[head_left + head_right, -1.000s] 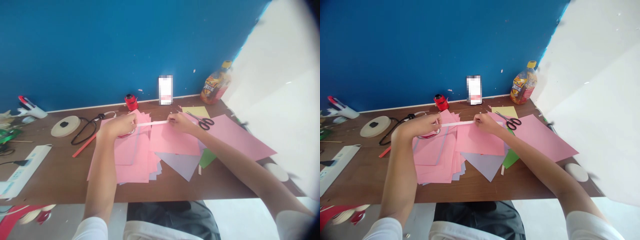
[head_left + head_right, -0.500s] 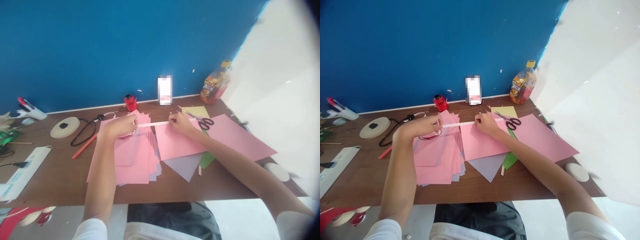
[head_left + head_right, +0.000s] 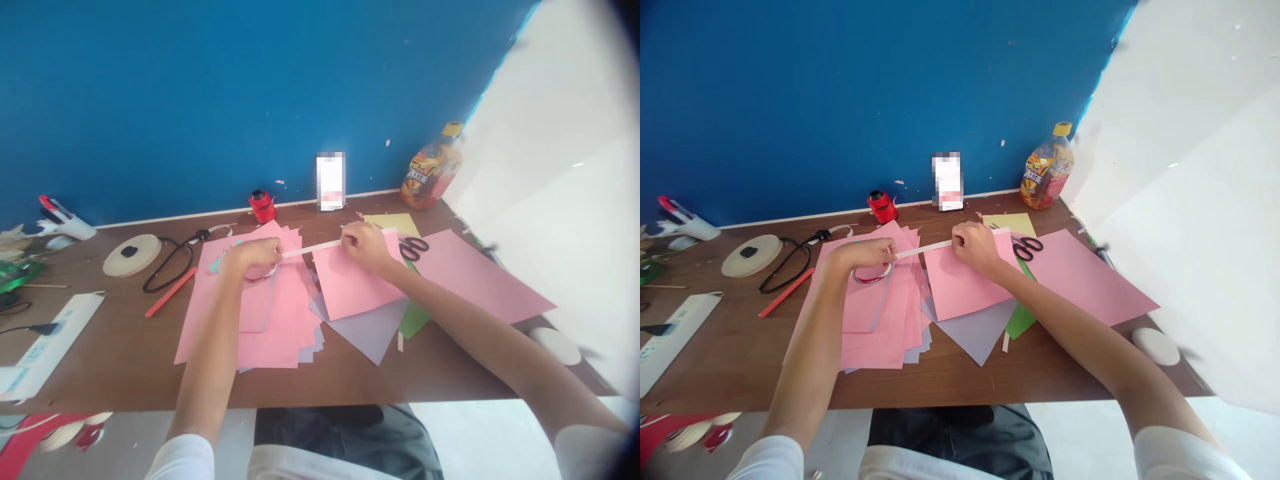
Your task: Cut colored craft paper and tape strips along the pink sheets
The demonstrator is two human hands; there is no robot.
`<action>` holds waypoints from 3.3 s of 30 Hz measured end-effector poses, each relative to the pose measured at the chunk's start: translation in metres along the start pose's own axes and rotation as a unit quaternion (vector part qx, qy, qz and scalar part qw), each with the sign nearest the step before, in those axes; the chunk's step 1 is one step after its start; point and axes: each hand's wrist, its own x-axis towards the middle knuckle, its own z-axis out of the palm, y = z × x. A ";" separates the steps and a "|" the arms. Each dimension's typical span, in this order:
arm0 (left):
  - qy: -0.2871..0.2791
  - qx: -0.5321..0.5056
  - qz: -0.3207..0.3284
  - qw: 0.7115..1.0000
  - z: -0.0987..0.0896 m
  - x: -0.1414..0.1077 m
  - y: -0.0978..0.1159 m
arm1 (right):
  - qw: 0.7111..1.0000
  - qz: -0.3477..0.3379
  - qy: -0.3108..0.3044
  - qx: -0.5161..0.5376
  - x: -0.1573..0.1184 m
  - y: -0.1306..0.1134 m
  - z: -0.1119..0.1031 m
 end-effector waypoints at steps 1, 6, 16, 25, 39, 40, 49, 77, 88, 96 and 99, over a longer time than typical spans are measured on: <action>-0.009 -0.003 -0.003 1.000 0.003 0.005 0.000 | 1.000 -0.005 0.004 -0.009 0.000 0.000 -0.001; -0.008 -0.008 -0.027 1.000 0.010 0.013 0.006 | 0.999 -0.026 0.019 -0.028 0.001 0.001 -0.003; 0.055 0.059 -0.072 0.994 0.005 -0.015 0.016 | 0.999 -0.034 0.032 -0.022 0.003 0.013 0.001; 0.131 -0.034 0.180 0.974 0.019 -0.018 0.054 | 0.992 -0.058 -0.009 -0.113 0.003 0.003 -0.007; 0.167 -0.185 0.282 0.926 0.050 0.032 0.072 | 0.976 -0.011 -0.142 -0.165 0.007 -0.008 -0.023; 0.166 -0.187 0.275 0.928 0.050 0.031 0.071 | 0.974 0.001 -0.153 -0.166 0.007 -0.007 -0.023; 0.195 -0.127 0.267 0.935 0.052 0.035 0.072 | 0.972 -0.013 -0.225 -0.073 0.008 -0.010 -0.029; -0.027 -0.313 0.285 0.906 0.039 0.039 0.032 | 0.967 -0.040 -0.253 0.011 0.010 0.010 -0.027; -0.018 -0.292 0.293 0.910 0.045 0.041 0.044 | 0.973 -0.052 -0.220 0.043 0.003 0.005 -0.007; 0.050 -0.215 0.266 0.938 0.052 0.047 0.049 | 0.973 0.001 -0.229 -0.019 -0.003 -0.008 0.006; 0.082 -0.184 0.239 0.950 0.054 0.045 0.056 | 0.973 0.005 -0.214 -0.086 -0.006 -0.014 0.006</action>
